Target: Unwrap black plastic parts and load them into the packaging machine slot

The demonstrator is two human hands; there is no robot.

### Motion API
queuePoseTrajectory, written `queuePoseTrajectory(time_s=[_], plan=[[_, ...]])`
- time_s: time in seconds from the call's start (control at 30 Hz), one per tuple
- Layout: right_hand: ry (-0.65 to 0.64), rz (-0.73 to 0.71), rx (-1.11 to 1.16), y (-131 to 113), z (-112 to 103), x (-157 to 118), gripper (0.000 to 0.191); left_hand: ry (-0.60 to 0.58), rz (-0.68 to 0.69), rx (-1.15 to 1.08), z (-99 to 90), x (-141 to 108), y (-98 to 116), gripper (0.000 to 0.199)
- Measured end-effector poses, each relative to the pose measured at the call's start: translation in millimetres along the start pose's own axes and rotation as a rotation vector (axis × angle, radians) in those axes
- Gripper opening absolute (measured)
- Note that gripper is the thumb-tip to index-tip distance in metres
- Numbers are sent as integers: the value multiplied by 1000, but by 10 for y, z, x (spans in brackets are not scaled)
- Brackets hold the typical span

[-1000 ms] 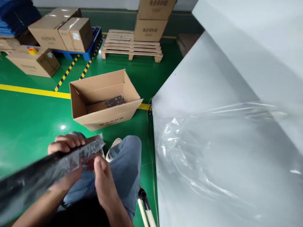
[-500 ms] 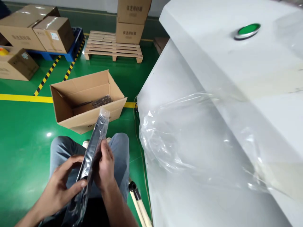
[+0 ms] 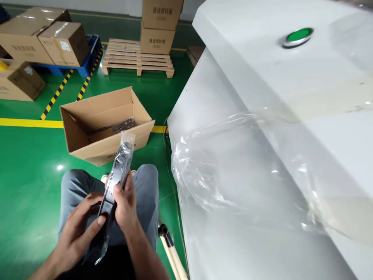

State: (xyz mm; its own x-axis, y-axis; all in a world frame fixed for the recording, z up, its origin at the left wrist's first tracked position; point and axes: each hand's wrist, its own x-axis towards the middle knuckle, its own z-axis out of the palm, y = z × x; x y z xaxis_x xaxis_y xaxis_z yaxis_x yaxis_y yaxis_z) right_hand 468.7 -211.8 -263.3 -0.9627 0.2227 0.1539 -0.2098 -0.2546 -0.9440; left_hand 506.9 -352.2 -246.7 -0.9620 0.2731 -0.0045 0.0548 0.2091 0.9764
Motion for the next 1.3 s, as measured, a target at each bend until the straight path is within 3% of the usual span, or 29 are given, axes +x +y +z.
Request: queuePoseTrajectory(time_s=[0.1,0.2,0.4,0.47,0.63,0.83,0.97,1.17,1.3], plan=[[-32,61,172,-23,-7,28,59,-4,-12,2,46,-19,-18,36],[-16,55,206,-35,-12,48,59,37,39,24,80,-30,-49,35],[231,-36,-44,-148,-47,145,59,147,126,231,38,-53,-152,38],[295,-73,-118,-226,-74,200,50,152,162,302,8,-63,-177,38],[344,-159,-364,-366,-150,288,17,146,239,389,-32,-72,-198,39],[396,-292,-559,-374,-192,296,13,165,264,436,-25,-74,-186,39],[398,-297,-529,-395,-205,305,12,175,285,483,-35,-80,-194,38],[412,-172,-384,-413,-250,331,14,243,455,659,-71,-39,-247,40],[406,-134,-343,-408,-287,361,14,285,479,704,-65,-11,-232,39]])
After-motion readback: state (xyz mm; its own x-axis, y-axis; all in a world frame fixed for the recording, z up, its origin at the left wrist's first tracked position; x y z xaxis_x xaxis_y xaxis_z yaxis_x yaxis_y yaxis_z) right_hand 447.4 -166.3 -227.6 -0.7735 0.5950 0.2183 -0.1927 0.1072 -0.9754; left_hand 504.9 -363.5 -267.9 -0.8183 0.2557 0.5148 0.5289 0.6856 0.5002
